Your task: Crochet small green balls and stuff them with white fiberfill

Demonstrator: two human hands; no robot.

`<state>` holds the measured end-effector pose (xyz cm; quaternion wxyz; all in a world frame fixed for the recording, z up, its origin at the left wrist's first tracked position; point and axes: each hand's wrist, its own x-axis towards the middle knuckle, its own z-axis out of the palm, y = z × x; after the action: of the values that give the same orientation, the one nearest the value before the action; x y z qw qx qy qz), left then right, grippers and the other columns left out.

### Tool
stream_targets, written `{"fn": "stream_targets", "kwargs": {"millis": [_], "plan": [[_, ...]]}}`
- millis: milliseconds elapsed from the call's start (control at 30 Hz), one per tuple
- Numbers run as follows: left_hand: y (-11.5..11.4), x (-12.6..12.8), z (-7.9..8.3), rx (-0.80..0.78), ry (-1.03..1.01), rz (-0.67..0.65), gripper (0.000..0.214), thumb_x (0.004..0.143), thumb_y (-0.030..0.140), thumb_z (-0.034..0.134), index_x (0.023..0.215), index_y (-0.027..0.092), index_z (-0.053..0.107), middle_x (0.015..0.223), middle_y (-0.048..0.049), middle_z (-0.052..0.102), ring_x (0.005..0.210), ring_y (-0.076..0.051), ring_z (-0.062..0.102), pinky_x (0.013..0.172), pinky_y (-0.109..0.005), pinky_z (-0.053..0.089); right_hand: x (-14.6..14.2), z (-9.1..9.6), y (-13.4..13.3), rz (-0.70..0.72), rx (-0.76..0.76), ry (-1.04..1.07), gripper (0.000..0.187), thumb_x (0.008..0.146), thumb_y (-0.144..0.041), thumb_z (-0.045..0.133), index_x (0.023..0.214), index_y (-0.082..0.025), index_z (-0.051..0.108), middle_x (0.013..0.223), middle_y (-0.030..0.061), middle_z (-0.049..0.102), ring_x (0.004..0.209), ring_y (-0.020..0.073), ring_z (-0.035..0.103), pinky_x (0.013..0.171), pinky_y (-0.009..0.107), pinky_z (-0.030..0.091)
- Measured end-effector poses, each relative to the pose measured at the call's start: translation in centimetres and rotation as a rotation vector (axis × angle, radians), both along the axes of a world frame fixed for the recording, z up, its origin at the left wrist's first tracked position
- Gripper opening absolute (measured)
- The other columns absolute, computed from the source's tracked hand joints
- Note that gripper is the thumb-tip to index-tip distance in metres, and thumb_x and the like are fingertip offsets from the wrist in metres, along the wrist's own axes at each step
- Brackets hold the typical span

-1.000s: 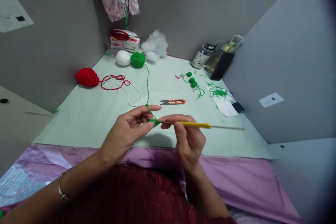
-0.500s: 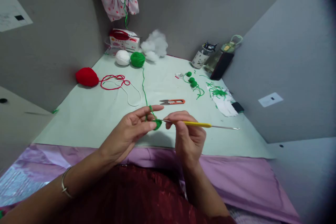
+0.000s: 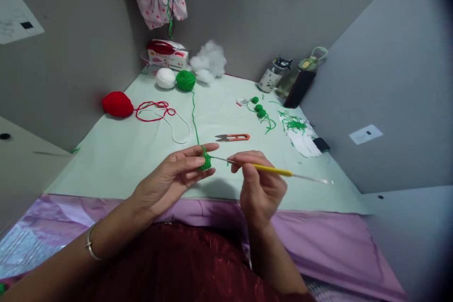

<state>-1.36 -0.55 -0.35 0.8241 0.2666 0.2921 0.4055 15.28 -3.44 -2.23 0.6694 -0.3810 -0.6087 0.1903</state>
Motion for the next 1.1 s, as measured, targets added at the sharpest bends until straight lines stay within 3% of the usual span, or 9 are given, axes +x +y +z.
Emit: {"fn": "stream_targets", "kwargs": {"millis": [67, 233, 333, 533, 700, 833, 967, 1033, 1100], "plan": [[-0.2, 0.0, 0.0, 0.091, 0.067, 0.047, 0.035, 0.080, 0.018, 0.083, 0.115, 0.022, 0.082, 0.088, -0.0003, 0.071, 0.083, -0.013, 0.063, 0.096, -0.029, 0.052, 0.0, 0.3, 0.2, 0.070, -0.086, 0.105, 0.018, 0.101, -0.023, 0.059, 0.100, -0.026, 0.077, 0.087, 0.0025, 0.074, 0.070, 0.0153, 0.065, 0.064, 0.032, 0.056], [-0.8, 0.2, -0.2, 0.303, 0.227, 0.045, 0.038, 0.085, 0.026, 0.082, 0.123, 0.029, 0.079, 0.104, -0.0036, 0.075, 0.100, -0.019, 0.062, 0.089, -0.027, 0.047, -0.2, -0.1, 0.4, 0.106, -0.171, 0.090, 0.015, 0.099, -0.030, 0.064, 0.098, -0.024, 0.078, 0.091, 0.0038, 0.077, 0.081, 0.0178, 0.070, 0.071, 0.034, 0.059], [-0.7, 0.0, -0.2, 0.329, 0.301, 0.077, 0.036, 0.087, 0.030, 0.080, 0.123, 0.027, 0.080, 0.096, -0.0030, 0.069, 0.091, -0.018, 0.058, 0.080, -0.026, 0.045, 0.0, -0.4, 0.5, 0.140, -0.233, 0.188, 0.017, 0.101, -0.032, 0.061, 0.099, -0.023, 0.075, 0.089, 0.0039, 0.076, 0.071, 0.0152, 0.068, 0.067, 0.032, 0.059], [-0.5, -0.4, -0.2, 0.343, 0.295, 0.087, 0.035, 0.084, 0.027, 0.082, 0.120, 0.030, 0.080, 0.094, -0.0012, 0.063, 0.093, -0.016, 0.056, 0.086, -0.024, 0.045, 0.2, -0.2, 0.5, 0.195, -0.247, 0.228, 0.020, 0.104, -0.033, 0.054, 0.099, -0.021, 0.069, 0.087, 0.0039, 0.076, 0.071, 0.0147, 0.070, 0.067, 0.031, 0.060], [-0.8, -0.5, 0.1, 0.466, 0.457, 0.130, 0.035, 0.085, 0.022, 0.079, 0.120, 0.029, 0.080, 0.090, 0.0000, 0.063, 0.088, -0.016, 0.057, 0.085, -0.027, 0.044, 0.3, 0.4, -0.3, 0.109, -0.155, 0.026, 0.019, 0.104, -0.020, 0.053, 0.105, -0.024, 0.072, 0.093, 0.0025, 0.076, 0.075, 0.0139, 0.071, 0.071, 0.031, 0.061], [-1.1, -0.1, 0.4, 0.586, 0.595, 0.249, 0.036, 0.083, 0.016, 0.078, 0.117, 0.027, 0.080, 0.086, 0.0014, 0.063, 0.082, -0.016, 0.056, 0.083, -0.028, 0.044, 0.2, 0.3, -0.8, 0.012, 0.074, -0.316, 0.027, 0.102, -0.012, 0.051, 0.118, -0.025, 0.069, 0.098, 0.0053, 0.077, 0.086, 0.0182, 0.072, 0.075, 0.035, 0.062], [-1.0, 0.0, 0.2, 0.403, 0.382, 0.177, 0.050, 0.079, 0.020, 0.085, 0.128, 0.027, 0.076, 0.080, 0.0030, 0.063, 0.073, -0.012, 0.054, 0.074, -0.024, 0.045, -0.2, -0.2, -1.1, -0.181, 0.259, -0.628, 0.033, 0.097, -0.010, 0.062, 0.125, -0.025, 0.070, 0.104, 0.0093, 0.076, 0.097, 0.0226, 0.073, 0.078, 0.038, 0.063], [-0.7, -0.1, 0.0, 0.214, 0.195, 0.042, 0.055, 0.078, 0.026, 0.087, 0.132, 0.023, 0.073, 0.076, 0.0030, 0.062, 0.066, -0.010, 0.052, 0.068, -0.021, 0.045, -0.3, -0.3, -1.1, -0.191, 0.256, -0.604, 0.035, 0.095, -0.009, 0.064, 0.124, -0.026, 0.072, 0.107, 0.0095, 0.075, 0.099, 0.0231, 0.073, 0.080, 0.038, 0.063], [-0.3, -0.3, -0.1, 0.078, 0.089, -0.028, 0.053, 0.078, 0.028, 0.088, 0.129, 0.019, 0.075, 0.074, 0.0020, 0.064, 0.063, -0.009, 0.052, 0.071, -0.022, 0.048, -0.3, -0.1, -0.9, -0.127, 0.169, -0.401, 0.029, 0.098, -0.010, 0.060, 0.118, -0.026, 0.074, 0.102, 0.0076, 0.076, 0.093, 0.0213, 0.072, 0.076, 0.037, 0.062]]}}
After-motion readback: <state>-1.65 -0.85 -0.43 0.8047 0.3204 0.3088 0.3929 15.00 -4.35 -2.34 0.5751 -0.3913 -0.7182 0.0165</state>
